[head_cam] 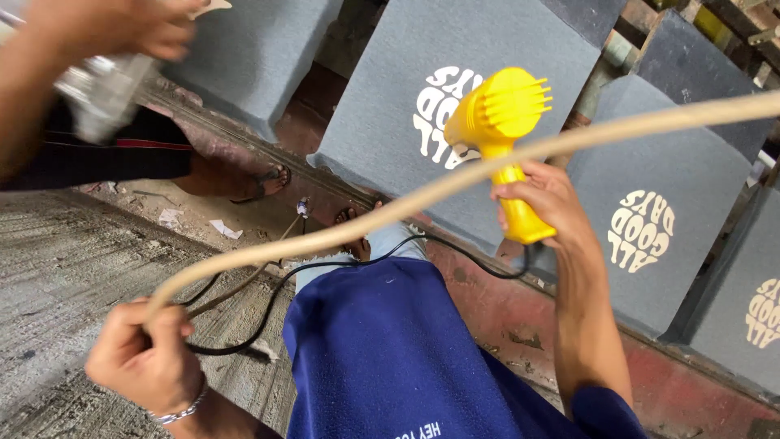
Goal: Manual screen printing process including drying ink with a heat gun and applying ink with a squeegee.
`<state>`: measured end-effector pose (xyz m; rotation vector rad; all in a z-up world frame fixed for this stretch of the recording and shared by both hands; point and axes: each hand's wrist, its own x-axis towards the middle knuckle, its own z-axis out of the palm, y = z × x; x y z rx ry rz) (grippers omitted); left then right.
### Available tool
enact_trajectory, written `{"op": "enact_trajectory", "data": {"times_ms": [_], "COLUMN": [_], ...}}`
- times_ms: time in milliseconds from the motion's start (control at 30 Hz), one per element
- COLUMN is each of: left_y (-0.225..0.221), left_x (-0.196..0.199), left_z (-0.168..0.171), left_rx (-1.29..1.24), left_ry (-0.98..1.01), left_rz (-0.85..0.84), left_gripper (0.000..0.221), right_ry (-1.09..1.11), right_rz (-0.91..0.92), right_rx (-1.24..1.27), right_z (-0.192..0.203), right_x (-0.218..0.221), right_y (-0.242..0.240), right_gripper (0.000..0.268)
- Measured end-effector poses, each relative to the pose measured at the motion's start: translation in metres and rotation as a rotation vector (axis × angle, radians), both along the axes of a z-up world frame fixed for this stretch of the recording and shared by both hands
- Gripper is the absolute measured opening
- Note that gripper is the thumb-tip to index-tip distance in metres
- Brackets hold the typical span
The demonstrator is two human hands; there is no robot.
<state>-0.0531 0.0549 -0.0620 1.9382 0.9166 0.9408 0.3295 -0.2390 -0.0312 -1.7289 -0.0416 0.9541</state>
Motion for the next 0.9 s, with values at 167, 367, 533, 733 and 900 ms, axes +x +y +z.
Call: {"op": "enact_trajectory", "data": {"times_ms": [167,367,533,733,900], "left_y": [0.018,0.038,0.051,0.064,0.065], "left_x": [-0.012,-0.034,-0.049,-0.062,-0.058], "left_z": [-0.007,-0.013,-0.023,-0.022,-0.017], "left_rx": [-0.142,-0.096,-0.115,-0.068,-0.085], "left_ry": [-0.145,-0.120,-0.139,-0.045,0.013], "left_rz": [0.257,0.358,0.430,0.450,0.539], "left_gripper": [0.037,0.038,0.041,0.041,0.036], "right_ry": [0.141,-0.025,0.060,-0.011,0.028], "right_rz": [0.102,-0.016,0.054,-0.077,0.012], "right_rx": [-0.026,-0.016,-0.008,-0.011,0.000], "right_z": [0.008,0.011,0.018,0.015,0.019], "right_x": [0.002,0.026,0.029,0.031,0.035], "right_y": [0.012,0.073,0.044,0.068,0.036], "right_gripper": [0.047,0.023,0.028,0.025,0.023]}}
